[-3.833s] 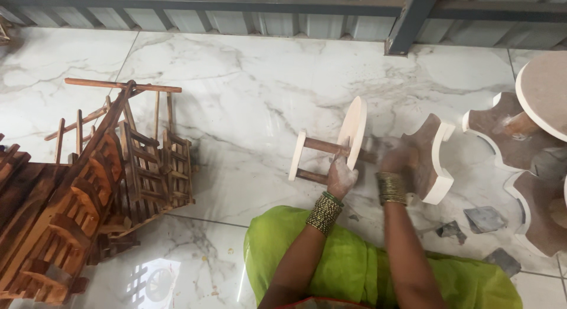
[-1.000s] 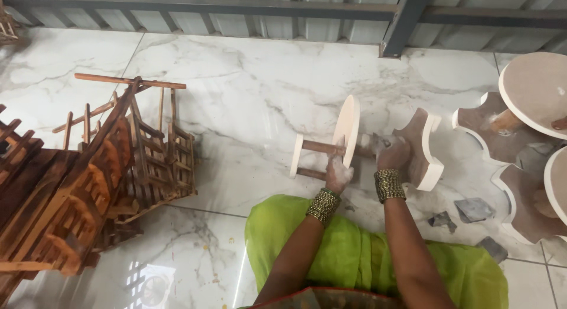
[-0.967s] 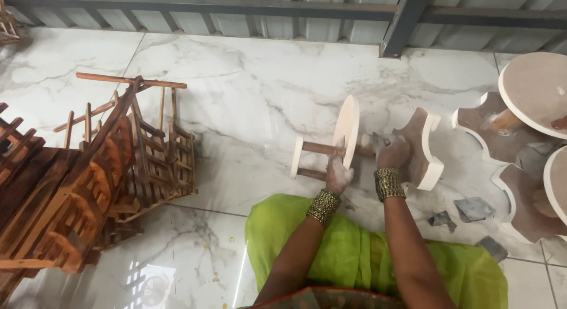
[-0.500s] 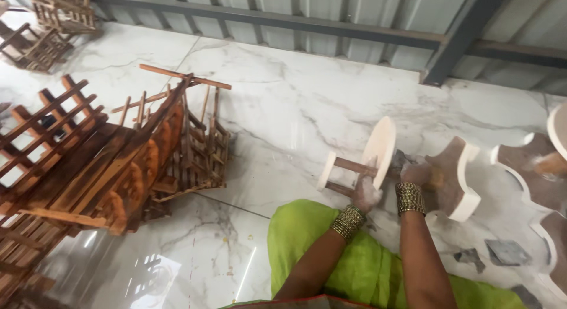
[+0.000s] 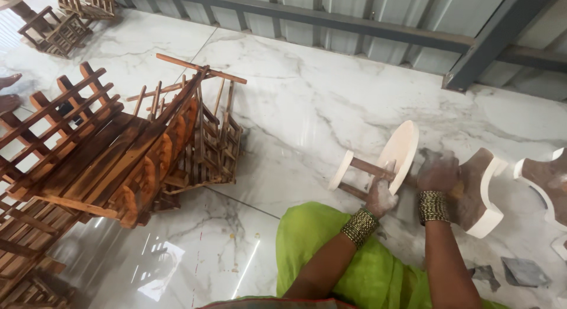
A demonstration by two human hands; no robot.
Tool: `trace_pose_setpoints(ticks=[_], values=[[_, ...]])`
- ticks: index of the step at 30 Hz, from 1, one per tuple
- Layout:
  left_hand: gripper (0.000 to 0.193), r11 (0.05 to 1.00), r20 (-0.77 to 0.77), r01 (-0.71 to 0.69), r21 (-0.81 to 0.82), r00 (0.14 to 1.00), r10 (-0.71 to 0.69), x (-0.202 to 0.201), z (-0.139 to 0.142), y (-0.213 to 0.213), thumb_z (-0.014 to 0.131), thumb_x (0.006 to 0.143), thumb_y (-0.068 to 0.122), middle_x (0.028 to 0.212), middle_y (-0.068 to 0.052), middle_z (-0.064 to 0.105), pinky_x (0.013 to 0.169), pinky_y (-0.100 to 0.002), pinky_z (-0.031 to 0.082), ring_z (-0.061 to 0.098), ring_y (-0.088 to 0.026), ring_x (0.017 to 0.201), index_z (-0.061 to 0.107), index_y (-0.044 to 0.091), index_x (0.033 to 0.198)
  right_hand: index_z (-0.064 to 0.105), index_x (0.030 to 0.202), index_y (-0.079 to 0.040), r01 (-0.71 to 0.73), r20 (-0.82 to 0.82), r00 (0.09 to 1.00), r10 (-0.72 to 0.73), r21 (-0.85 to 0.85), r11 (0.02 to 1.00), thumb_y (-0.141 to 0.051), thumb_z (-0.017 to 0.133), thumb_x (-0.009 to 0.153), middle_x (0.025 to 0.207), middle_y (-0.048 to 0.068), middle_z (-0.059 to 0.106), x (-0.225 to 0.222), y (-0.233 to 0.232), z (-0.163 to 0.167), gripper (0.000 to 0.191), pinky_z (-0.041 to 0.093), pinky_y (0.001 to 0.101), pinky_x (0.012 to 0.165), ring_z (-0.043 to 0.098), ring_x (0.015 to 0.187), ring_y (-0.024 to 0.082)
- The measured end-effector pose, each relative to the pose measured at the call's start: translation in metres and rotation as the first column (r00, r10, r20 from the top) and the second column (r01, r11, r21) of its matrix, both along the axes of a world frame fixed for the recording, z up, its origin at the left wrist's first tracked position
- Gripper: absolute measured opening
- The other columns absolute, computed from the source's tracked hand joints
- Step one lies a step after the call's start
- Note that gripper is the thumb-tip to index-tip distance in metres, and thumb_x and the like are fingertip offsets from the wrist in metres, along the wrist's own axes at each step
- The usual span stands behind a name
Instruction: The person sits on the floor of a furniture workshop assembling small wooden stools. They fit wooden legs and seat parts together, press and smooth joints with their hands, apply a white paste-like filler to seams, and move finished stools aside while picking up the next stool frame.
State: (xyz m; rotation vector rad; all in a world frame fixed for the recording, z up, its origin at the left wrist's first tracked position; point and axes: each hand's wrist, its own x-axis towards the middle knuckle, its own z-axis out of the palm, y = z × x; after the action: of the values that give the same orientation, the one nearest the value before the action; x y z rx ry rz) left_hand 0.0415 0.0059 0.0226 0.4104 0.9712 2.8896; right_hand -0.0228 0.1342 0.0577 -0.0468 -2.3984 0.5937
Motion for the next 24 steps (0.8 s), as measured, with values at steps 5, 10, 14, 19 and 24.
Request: trace_pose_setpoints(ticks=[5,10,14,19,24], values=[[0.081,0.979,-0.094,-0.123,-0.163,0.990,0.109,0.000,0.005,-0.001,0.055,0.090,0.008,0.171,-0.013,0.029,0.120,-0.031,0.035,0.037,-0.021,0.149,0.020,0.001,0.162,0.073,0.111,-0.004,-0.172,0.051,0.985,0.167,0.122,0.977,-0.009,0.064,0.091,0.119,0.017,0.069,0.011,-0.011,-0.015,0.022,0.045,0.0473,0.108,0.062,0.119,0.036],[0.071,0.071,-0.616,-0.632,-0.772,0.771,0.160,-0.002,0.006,-0.002,0.059,0.083,0.004,0.161,-0.023,0.042,0.125,-0.044,0.036,0.040,-0.039,0.149,0.046,-0.003,0.152,0.071,0.117,-0.003,-0.305,0.015,0.951,0.308,0.182,0.935,-0.008,0.061,0.091,0.131,0.017,0.067,0.035,-0.005,-0.034,0.028,0.040,0.0502,0.120,0.058,0.133,0.037],[0.064,-0.022,-0.768,-0.776,-0.631,0.620,0.157,-0.004,0.006,-0.002,0.058,0.089,0.006,0.156,-0.026,0.047,0.126,-0.047,0.039,0.046,-0.040,0.147,0.046,-0.007,0.151,0.069,0.120,-0.003,-0.362,-0.007,0.931,0.366,0.129,0.923,-0.007,0.060,0.090,0.139,0.016,0.066,0.047,0.001,-0.042,0.031,0.037,0.0525,0.127,0.055,0.142,0.037],[0.074,0.126,-0.681,-0.712,-0.691,0.700,0.215,0.002,0.011,-0.008,0.058,0.083,0.005,0.153,-0.031,0.050,0.121,-0.045,0.042,0.050,-0.044,0.140,0.039,-0.003,0.154,0.069,0.123,-0.004,-0.341,0.035,0.940,0.339,0.140,0.930,-0.007,0.058,0.095,0.139,0.017,0.066,0.032,0.000,-0.037,0.031,0.042,0.0513,0.122,0.057,0.138,0.039],[0.091,0.281,-0.467,-0.520,-0.807,0.852,0.236,0.007,0.025,-0.012,0.059,0.074,0.002,0.146,-0.035,0.051,0.117,-0.044,0.041,0.048,-0.048,0.139,0.033,-0.002,0.161,0.070,0.133,-0.009,-0.149,0.397,0.911,0.109,0.073,0.986,-0.022,0.058,0.104,0.129,0.026,0.064,0.012,0.001,-0.029,0.035,0.050,0.0510,0.107,0.063,0.115,0.044]])
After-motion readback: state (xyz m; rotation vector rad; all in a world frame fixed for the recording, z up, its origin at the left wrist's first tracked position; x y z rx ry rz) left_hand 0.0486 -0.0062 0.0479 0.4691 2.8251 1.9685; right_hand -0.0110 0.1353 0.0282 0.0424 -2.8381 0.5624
